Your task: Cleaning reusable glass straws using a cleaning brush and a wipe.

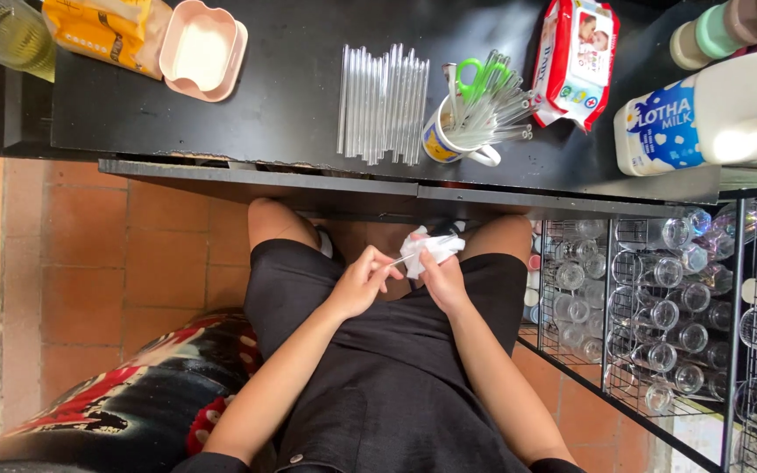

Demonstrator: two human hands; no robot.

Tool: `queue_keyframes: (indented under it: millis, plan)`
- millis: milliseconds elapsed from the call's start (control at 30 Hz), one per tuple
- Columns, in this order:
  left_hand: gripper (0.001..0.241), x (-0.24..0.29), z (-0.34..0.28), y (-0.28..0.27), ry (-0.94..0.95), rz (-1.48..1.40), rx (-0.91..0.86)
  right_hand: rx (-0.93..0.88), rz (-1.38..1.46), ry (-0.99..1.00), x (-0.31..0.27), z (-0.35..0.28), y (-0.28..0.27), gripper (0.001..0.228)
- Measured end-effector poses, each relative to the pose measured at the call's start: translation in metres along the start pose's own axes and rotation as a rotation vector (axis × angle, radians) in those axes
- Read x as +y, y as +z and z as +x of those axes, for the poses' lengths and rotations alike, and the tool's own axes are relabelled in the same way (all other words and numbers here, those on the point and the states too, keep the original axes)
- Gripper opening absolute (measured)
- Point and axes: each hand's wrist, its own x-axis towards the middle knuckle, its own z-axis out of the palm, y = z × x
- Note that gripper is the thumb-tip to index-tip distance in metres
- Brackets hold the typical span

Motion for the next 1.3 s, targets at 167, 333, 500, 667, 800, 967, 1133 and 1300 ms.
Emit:
queue_keyframes:
  millis: [167, 333, 500, 667, 800, 967, 1133, 1300]
  plan:
    - [0.016, 0.009, 0.005, -0.001, -0.150, 0.196, -0.080, 0.100, -0.047, -0.057, -0.003, 0.007, -0.003, 0.037]
    - [0.016, -0.003, 0.010, -0.007, -0.173, 0.207, -0.088, 0.309, 0.043, -0.145, -0.001, 0.022, -0.012, 0.038]
    - [0.017, -0.001, 0.014, -0.008, -0.234, 0.186, -0.055, 0.326, -0.279, -0.075, 0.037, 0.025, -0.043, 0.031]
    - [0.017, -0.007, 0.016, -0.008, -0.233, 0.148, -0.040, 0.137, -0.483, 0.079, 0.009, 0.011, -0.001, 0.032]
    - [0.018, 0.000, 0.014, -0.008, -0.264, 0.169, -0.034, 0.268, 0.039, -0.017, -0.011, 0.018, -0.001, 0.034]
    - [0.019, 0.000, 0.014, -0.007, -0.241, 0.182, -0.053, 0.398, 0.116, -0.096, -0.002, 0.022, -0.019, 0.034]
    - [0.021, -0.006, 0.013, -0.010, -0.162, 0.112, -0.069, 0.253, 0.055, -0.109, 0.011, 0.020, -0.021, 0.031]
    - [0.029, -0.012, 0.015, -0.008, -0.115, 0.078, -0.108, 0.011, -0.461, 0.013, 0.009, 0.011, -0.003, 0.025]
